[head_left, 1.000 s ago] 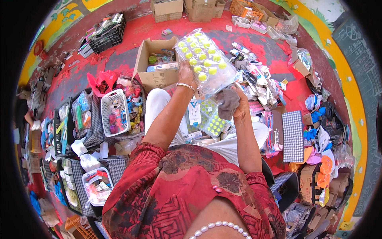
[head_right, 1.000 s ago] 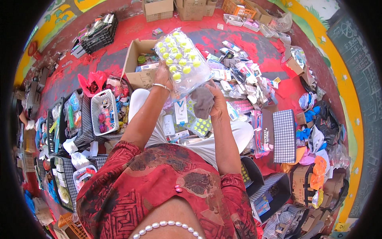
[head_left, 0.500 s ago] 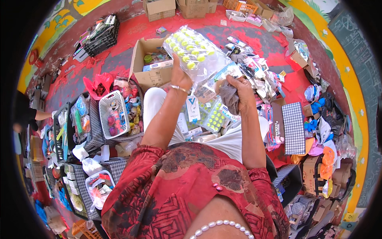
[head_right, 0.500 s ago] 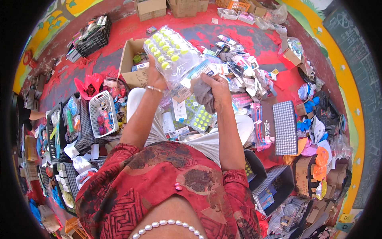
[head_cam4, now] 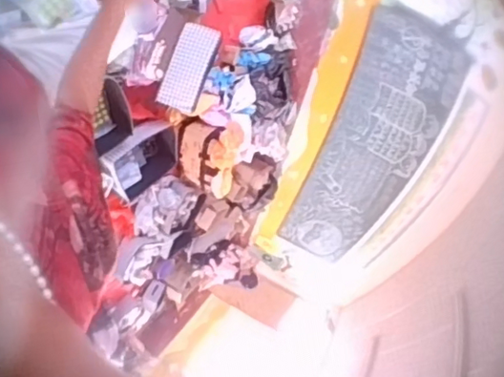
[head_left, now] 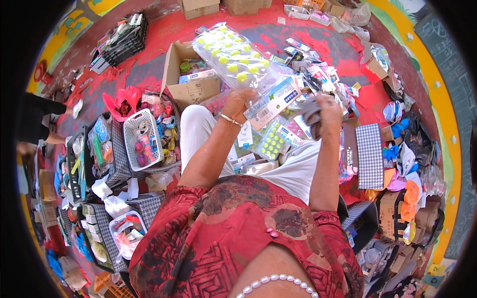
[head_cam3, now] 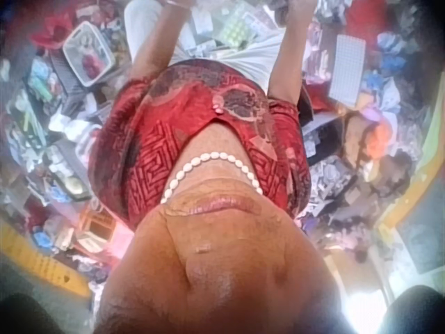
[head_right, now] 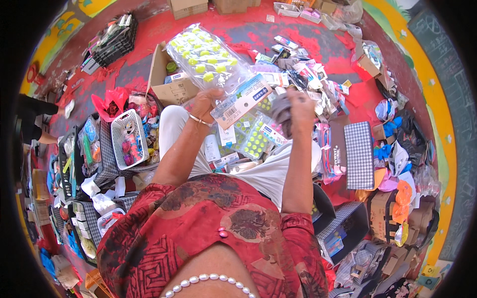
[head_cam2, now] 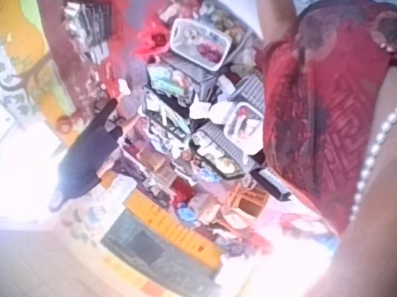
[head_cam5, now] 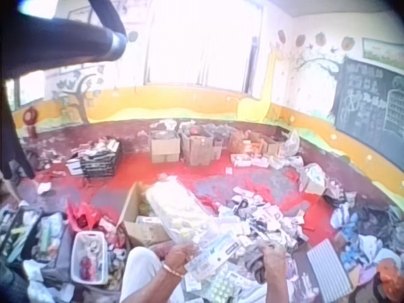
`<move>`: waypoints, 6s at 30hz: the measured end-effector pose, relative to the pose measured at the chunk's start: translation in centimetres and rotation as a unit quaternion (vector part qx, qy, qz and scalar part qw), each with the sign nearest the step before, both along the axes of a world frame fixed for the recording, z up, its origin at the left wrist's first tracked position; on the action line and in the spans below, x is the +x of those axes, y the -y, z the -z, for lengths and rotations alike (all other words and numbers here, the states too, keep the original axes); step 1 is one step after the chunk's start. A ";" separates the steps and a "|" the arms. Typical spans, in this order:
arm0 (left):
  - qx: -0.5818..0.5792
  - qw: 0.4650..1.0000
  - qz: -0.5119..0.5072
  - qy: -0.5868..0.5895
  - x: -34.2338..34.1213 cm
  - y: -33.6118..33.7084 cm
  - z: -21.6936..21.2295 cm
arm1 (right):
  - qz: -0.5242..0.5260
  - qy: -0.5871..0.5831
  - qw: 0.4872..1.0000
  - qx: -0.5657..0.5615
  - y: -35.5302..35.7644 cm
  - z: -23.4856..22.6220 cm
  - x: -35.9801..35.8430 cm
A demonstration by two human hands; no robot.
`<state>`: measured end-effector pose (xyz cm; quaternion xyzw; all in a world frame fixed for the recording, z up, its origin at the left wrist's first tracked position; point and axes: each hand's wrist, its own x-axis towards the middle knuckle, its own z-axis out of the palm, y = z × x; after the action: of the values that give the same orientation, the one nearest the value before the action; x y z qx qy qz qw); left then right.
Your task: The person sits on the floor and repeatedly picks up blister packs containing small yellow balls, wipes them with a cloth, and places them into a black bin. The person handles multiple packs one at a time, turning them over and stacking them in the bin.
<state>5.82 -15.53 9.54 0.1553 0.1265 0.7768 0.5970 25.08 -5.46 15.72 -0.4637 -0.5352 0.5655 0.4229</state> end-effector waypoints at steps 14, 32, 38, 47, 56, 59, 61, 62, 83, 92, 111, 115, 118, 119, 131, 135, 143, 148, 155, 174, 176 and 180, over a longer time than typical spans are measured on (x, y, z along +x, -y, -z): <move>0.015 0.999 0.022 -0.037 2.0 -0.5 -1.7 | 0.014 0.312 0.838 0.447 -1.3 -1.8 -6.6; 0.032 0.993 0.069 -0.090 0.2 -1.5 0.3 | -0.178 0.112 0.907 0.365 3.3 0.9 -1.9; 0.014 0.992 0.095 -0.083 1.2 -1.0 0.0 | -0.175 -0.528 0.831 -0.029 -4.9 5.2 4.0; -0.016 0.988 0.110 -0.108 1.5 -1.7 0.0 | -0.193 -0.222 0.949 -0.111 2.9 7.0 0.8; -0.054 0.994 0.098 0.009 0.3 -2.0 1.6 | -0.073 0.362 0.738 0.565 3.9 -1.0 -1.8; 0.017 0.990 0.111 0.085 -0.2 -2.0 1.2 | -0.083 0.434 0.654 0.614 5.1 -1.6 -2.9; 0.096 0.983 0.101 0.120 -0.4 -2.4 1.2 | -0.158 0.502 0.578 0.624 6.3 -0.8 -3.4; 0.126 0.983 0.061 0.117 -0.5 -2.7 1.3 | -0.145 0.484 0.567 0.650 6.8 -0.2 -3.7; 0.070 0.967 0.200 0.143 0.4 -2.6 2.4 | -0.235 0.213 0.714 0.625 5.1 -0.2 -5.0; -0.035 0.888 -0.084 -0.451 -3.1 0.2 -1.9 | 0.049 -0.288 0.950 0.114 -2.0 -6.1 2.9; -0.058 0.992 -0.071 -0.092 -3.3 -0.5 -2.3 | 0.114 0.100 0.957 0.246 1.4 0.2 -1.1; -0.076 0.978 -0.061 -0.182 -2.1 -0.7 -2.1 | 0.100 -0.008 0.928 0.359 1.3 -4.1 -1.6; -0.010 0.969 -0.001 -0.246 -0.8 -0.9 -1.9 | -0.033 0.099 0.799 0.593 2.5 -4.9 -5.6; -0.045 0.908 0.029 -0.415 -0.7 -0.6 -1.9 | -0.082 0.152 0.737 0.653 2.6 -4.9 -6.9; -0.014 0.970 0.127 -0.207 1.0 2.5 -2.7 | 0.062 0.306 0.728 0.610 -5.5 -8.8 -8.8; -0.056 0.946 0.136 -0.289 0.5 1.0 -2.3 | -0.160 0.303 0.707 0.619 1.3 -5.2 -10.4; -0.010 0.943 0.079 -0.323 0.1 1.9 -1.9 | 0.052 0.249 0.767 0.588 -6.3 -10.6 -9.5; -0.028 0.944 0.075 -0.319 -0.5 3.0 -1.4 | -0.003 0.253 0.765 0.592 -9.3 -5.2 -5.7; 0.055 0.942 0.040 -0.328 -0.8 2.5 -0.1 | 0.175 0.211 0.882 0.383 -10.9 -6.4 0.8; 0.063 0.991 -0.075 -0.086 -2.8 0.5 -1.4 | -0.405 0.221 0.796 0.391 8.2 -1.1 -7.4; 0.016 0.994 -0.083 -0.073 -2.6 0.6 -2.3 | -0.399 0.263 0.768 0.426 6.8 -0.2 -5.4; -0.001 0.999 -0.029 -0.017 -4.6 1.3 -3.5 | -0.235 0.355 0.803 0.418 1.2 3.1 -0.6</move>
<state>1.24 -16.87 13.09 0.1645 0.1417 0.7909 0.5721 24.48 -6.69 12.65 -0.2706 -0.9248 0.1647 0.2104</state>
